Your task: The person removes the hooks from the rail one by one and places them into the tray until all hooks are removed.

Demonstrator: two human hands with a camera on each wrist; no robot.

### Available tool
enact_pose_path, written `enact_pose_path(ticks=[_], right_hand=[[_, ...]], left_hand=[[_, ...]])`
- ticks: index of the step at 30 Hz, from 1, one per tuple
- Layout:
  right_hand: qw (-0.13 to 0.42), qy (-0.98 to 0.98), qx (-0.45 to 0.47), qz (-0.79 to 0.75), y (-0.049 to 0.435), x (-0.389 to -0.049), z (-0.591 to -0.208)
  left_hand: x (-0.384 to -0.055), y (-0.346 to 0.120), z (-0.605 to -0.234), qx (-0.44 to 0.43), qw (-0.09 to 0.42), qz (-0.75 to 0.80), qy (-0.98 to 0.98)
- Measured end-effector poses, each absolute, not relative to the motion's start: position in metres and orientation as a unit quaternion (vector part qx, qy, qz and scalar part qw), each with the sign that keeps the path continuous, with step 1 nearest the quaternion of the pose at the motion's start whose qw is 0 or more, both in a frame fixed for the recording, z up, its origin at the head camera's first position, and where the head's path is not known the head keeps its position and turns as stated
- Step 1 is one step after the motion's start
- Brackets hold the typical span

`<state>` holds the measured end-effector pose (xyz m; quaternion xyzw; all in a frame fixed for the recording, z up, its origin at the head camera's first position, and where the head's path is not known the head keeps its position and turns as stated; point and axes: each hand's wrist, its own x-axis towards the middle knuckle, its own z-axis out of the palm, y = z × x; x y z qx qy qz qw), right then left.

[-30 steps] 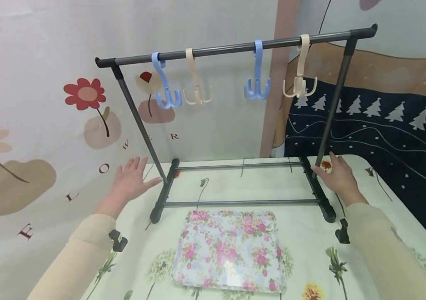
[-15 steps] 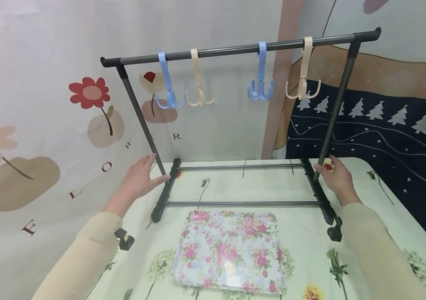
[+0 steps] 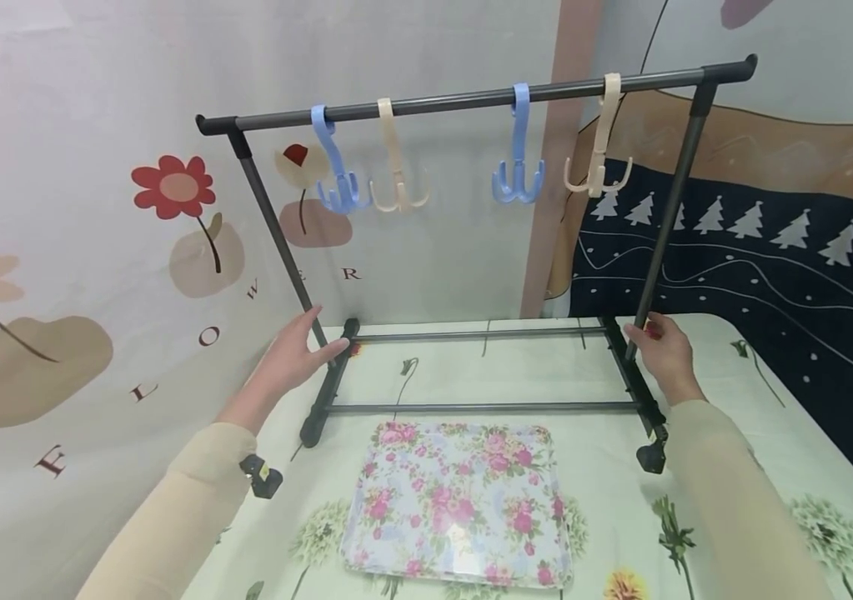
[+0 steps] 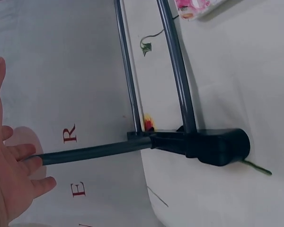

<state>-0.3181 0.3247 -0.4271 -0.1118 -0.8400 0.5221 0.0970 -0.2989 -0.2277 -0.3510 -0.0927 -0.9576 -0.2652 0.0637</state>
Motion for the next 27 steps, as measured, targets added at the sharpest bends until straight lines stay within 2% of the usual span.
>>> enact_pose_path(ticks=[15, 27], right_hand=[[0.119, -0.782, -0.176, 0.585, 0.319, -0.332, -0.437], [0.149, -0.725, -0.158, 0.653, 0.316, -0.332, -0.443]], left_hand=[[-0.305, -0.215, -0.353, -0.073, 0.052, -0.307, -0.947], [-0.300, -0.207, -0.350, -0.085, 0.043, -0.332, -0.938]])
